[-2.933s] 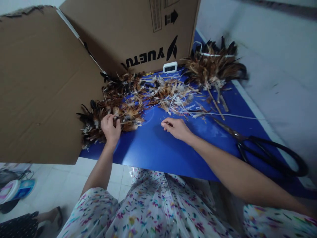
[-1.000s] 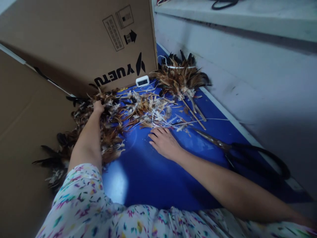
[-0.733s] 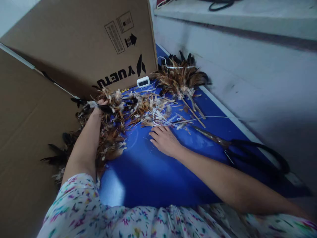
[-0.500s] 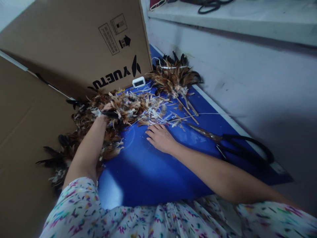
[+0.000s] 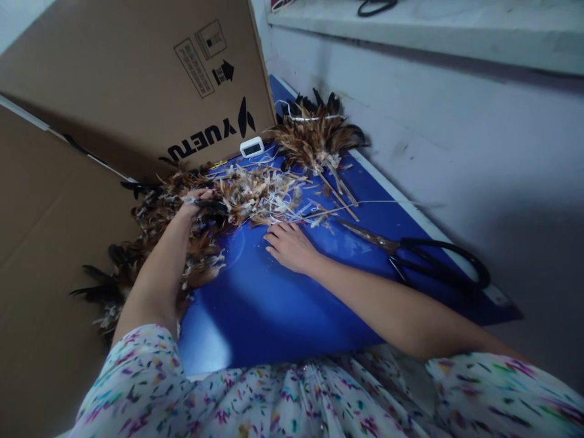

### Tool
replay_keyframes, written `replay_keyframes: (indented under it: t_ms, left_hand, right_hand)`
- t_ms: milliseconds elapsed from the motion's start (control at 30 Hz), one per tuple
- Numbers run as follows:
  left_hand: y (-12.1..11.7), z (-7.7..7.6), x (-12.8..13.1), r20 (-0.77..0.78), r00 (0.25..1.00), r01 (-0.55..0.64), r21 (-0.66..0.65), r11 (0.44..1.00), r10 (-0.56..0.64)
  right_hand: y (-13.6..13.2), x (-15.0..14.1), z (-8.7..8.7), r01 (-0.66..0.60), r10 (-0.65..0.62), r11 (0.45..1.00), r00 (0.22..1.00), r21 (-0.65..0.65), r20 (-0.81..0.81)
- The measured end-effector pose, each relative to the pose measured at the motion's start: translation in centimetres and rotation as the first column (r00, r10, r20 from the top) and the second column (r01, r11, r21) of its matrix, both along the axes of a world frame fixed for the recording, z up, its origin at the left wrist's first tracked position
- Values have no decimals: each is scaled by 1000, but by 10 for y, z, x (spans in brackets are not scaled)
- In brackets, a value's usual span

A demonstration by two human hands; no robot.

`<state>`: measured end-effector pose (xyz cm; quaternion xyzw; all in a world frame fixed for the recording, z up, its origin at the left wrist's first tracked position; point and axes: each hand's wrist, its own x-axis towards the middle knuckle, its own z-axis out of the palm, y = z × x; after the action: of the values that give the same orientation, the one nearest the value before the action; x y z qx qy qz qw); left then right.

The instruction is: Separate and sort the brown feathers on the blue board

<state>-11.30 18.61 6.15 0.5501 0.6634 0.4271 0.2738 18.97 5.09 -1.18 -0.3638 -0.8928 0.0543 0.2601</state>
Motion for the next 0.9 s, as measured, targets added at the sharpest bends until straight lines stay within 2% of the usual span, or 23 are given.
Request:
replay_keyframes:
  t_ms: [100,133,200,267,367,400,433,533,633,767,900]
  left_hand:
    - [1,15,-10,86,979,-195,96,976,187]
    - [0,20,-13,88,955,-294,169,941,283]
    - [-2,32,-20,59,928,-369,304,878,369]
    - [-9,41,-23,2,922,-349,442,826,388]
    - [-29,49,-13,-120,924,-231,585,777,364]
    - [-37,49,-5,-194,932,-138,593,793,307]
    - [-47,47,5,-244,930,-82,591,803,275]
    - [-74,34,41,-362,927,75,431,899,97]
    - [-90,15,70,-539,840,250,272,929,-69]
    - [-82,-11,78,-705,696,326,142,935,-136]
    - [-62,-34,68,-750,651,295,111,949,-115]
  right_hand:
    - [0,0,-1,-1,1,1000,1000,8,-8]
    - [0,0,-2,-7,7,1000,1000,10,-12]
    - [1,0,-4,-11,12,1000,999,17,-29]
    - [3,-1,-5,-3,5,1000,998,31,-61]
    - [4,-2,-8,5,3,997,994,71,-111]
    - [4,-3,-8,-4,14,996,992,84,-122]
    - [4,-4,-9,-16,29,995,991,95,-130]
    - [3,-7,-11,-41,58,993,986,109,-155]
    - [2,-9,-12,-40,60,992,984,117,-167]
    - [2,-9,-13,-67,85,991,983,112,-165]
    - [1,-7,-12,-91,103,992,984,84,-146]
